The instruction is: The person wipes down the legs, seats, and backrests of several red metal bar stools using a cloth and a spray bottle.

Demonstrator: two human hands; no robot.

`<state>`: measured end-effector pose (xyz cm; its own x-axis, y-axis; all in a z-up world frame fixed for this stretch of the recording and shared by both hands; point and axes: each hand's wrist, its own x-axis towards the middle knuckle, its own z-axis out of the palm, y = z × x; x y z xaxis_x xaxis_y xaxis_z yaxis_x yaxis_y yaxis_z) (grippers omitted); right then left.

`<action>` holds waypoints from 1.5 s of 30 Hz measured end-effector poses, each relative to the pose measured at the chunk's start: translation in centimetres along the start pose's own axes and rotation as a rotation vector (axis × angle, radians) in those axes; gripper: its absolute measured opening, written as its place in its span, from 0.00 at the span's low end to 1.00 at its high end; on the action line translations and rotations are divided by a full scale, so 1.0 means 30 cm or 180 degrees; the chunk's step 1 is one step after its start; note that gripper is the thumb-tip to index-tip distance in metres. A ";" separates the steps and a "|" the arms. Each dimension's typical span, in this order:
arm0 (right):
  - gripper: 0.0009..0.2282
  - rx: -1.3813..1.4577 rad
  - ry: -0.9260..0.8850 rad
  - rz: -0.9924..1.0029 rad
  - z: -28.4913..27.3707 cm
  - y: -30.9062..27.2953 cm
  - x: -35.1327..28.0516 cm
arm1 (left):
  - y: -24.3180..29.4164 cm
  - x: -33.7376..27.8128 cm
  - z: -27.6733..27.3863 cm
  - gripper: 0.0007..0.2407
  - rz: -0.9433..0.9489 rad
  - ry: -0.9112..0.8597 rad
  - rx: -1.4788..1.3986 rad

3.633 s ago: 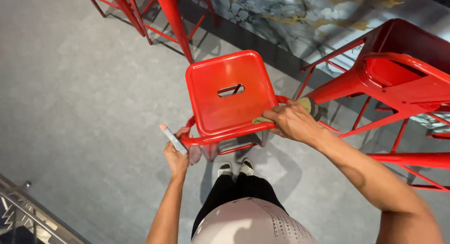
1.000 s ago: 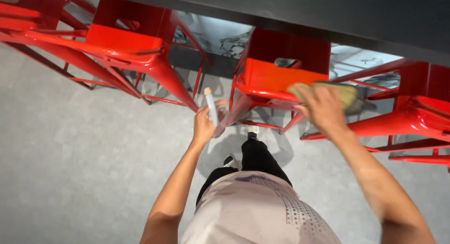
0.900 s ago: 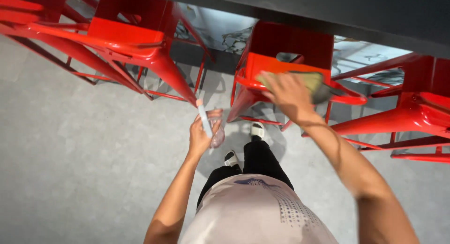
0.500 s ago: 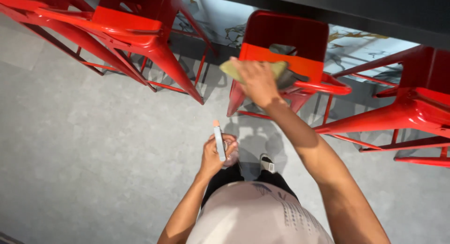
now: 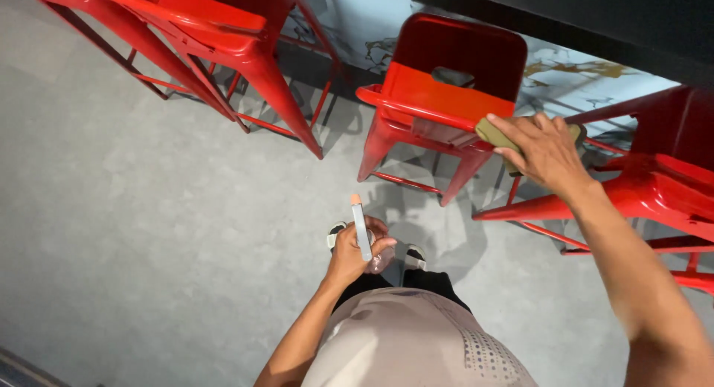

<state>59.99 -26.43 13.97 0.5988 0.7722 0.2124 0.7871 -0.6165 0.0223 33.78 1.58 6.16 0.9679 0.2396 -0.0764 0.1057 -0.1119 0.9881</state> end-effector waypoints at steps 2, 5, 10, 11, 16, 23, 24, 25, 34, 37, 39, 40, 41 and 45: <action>0.28 -0.0390 0.0076 -0.0279 0.053 -0.084 0.120 | 0.005 0.012 -0.067 0.13 -0.0396 -0.0141 -0.0280; 0.27 -0.0619 0.0444 -0.0369 0.127 -0.265 0.345 | 0.018 0.030 -0.180 0.11 0.0002 -0.0277 0.0335; 0.23 -0.0709 0.0691 -0.0259 0.255 -0.523 0.661 | -0.022 0.118 -0.333 0.12 0.0420 -0.1062 0.0513; 0.21 -0.0819 0.0745 -0.0160 0.271 -0.550 0.676 | -0.026 0.136 -0.348 0.13 0.0193 -0.1265 0.0432; 0.23 -0.0652 0.0940 0.0103 0.224 -0.438 0.459 | -0.012 0.259 -0.416 0.19 0.0569 -0.1990 0.0556; 0.20 -0.0873 0.1010 0.1198 0.178 -0.321 0.206 | -0.011 0.362 -0.403 0.18 -0.0076 -0.2249 -0.0326; 0.22 -0.0811 0.0808 0.1066 0.190 -0.329 0.243 | -0.003 0.371 -0.394 0.18 -0.0178 -0.2207 -0.0270; 0.25 -0.0743 0.0604 0.0965 0.224 -0.355 0.300 | 0.003 0.379 -0.385 0.18 -0.0287 -0.2195 -0.0203; 0.26 -0.0241 0.0759 0.0260 0.224 -0.472 0.505 | 0.100 0.498 -0.298 0.15 0.0535 -0.2034 -0.0257; 0.25 0.0065 0.0409 0.0476 0.105 -0.300 0.326 | 0.094 0.510 -0.316 0.15 0.0687 -0.1907 -0.0239; 0.22 -0.0574 0.0422 0.0788 0.044 -0.241 0.194 | 0.075 0.516 -0.338 0.14 0.0758 -0.1789 -0.0138; 0.22 -0.0447 0.0429 0.0805 0.029 -0.214 0.150 | 0.065 0.512 -0.356 0.14 0.0754 -0.1741 -0.0128; 0.21 -0.0316 0.0443 0.0817 0.033 -0.195 0.126 | 0.055 0.508 -0.375 0.14 0.0752 -0.1687 -0.0111; 0.20 -0.0047 0.0309 0.1051 0.112 -0.161 0.141 | 0.037 0.474 -0.447 0.13 0.0768 -0.1485 -0.0197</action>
<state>59.22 -19.66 11.49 0.8035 0.5127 0.3024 0.5503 -0.8335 -0.0491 44.59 17.80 7.95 0.9631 -0.2423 0.1168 -0.1327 -0.0503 0.9899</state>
